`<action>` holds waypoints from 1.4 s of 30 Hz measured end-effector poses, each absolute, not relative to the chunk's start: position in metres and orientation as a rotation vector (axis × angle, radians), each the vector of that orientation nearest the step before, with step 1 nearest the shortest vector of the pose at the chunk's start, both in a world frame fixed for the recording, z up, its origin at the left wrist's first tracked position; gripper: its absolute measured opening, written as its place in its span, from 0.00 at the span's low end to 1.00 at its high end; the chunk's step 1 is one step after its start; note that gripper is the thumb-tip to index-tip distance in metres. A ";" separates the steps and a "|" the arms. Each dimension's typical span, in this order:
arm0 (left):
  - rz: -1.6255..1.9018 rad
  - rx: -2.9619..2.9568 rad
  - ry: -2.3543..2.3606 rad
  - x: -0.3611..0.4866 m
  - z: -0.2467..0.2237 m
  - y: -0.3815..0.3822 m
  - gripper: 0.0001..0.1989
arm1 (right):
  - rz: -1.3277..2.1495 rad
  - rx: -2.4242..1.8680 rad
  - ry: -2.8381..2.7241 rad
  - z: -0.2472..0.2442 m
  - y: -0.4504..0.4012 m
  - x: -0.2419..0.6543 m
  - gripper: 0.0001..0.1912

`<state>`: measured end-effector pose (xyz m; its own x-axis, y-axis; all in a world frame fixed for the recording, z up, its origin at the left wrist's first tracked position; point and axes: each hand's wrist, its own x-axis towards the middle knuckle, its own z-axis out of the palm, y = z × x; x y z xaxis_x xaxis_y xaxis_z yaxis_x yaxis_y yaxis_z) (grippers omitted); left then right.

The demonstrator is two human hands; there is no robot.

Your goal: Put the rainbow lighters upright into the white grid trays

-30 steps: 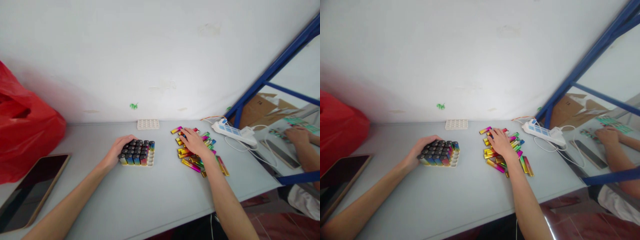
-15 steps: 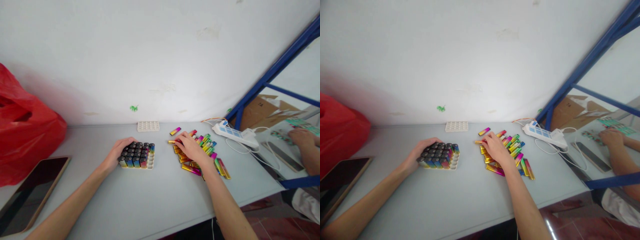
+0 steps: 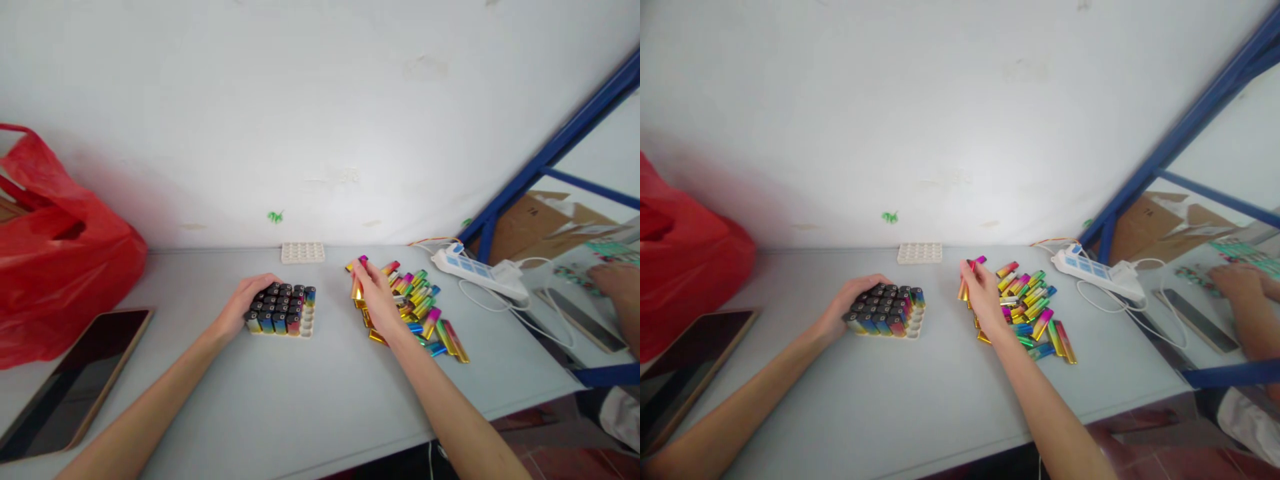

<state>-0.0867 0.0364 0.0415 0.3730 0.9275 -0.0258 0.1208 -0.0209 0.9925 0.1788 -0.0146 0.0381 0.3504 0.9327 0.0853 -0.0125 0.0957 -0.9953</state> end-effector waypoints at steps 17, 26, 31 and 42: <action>0.894 1.505 0.998 -0.087 0.039 0.037 0.20 | 0.638 -1.459 -1.560 0.043 -0.041 0.148 0.30; 0.882 1.475 1.007 -0.086 0.041 0.034 0.20 | 0.657 -1.480 -1.567 0.039 -0.041 0.141 0.22; 0.884 1.457 0.986 -0.086 0.041 0.035 0.20 | 0.680 -1.490 -1.553 0.038 -0.039 0.142 0.28; 0.880 1.455 0.995 -0.085 0.043 0.033 0.20 | 0.711 -1.456 -1.589 0.038 -0.039 0.144 0.21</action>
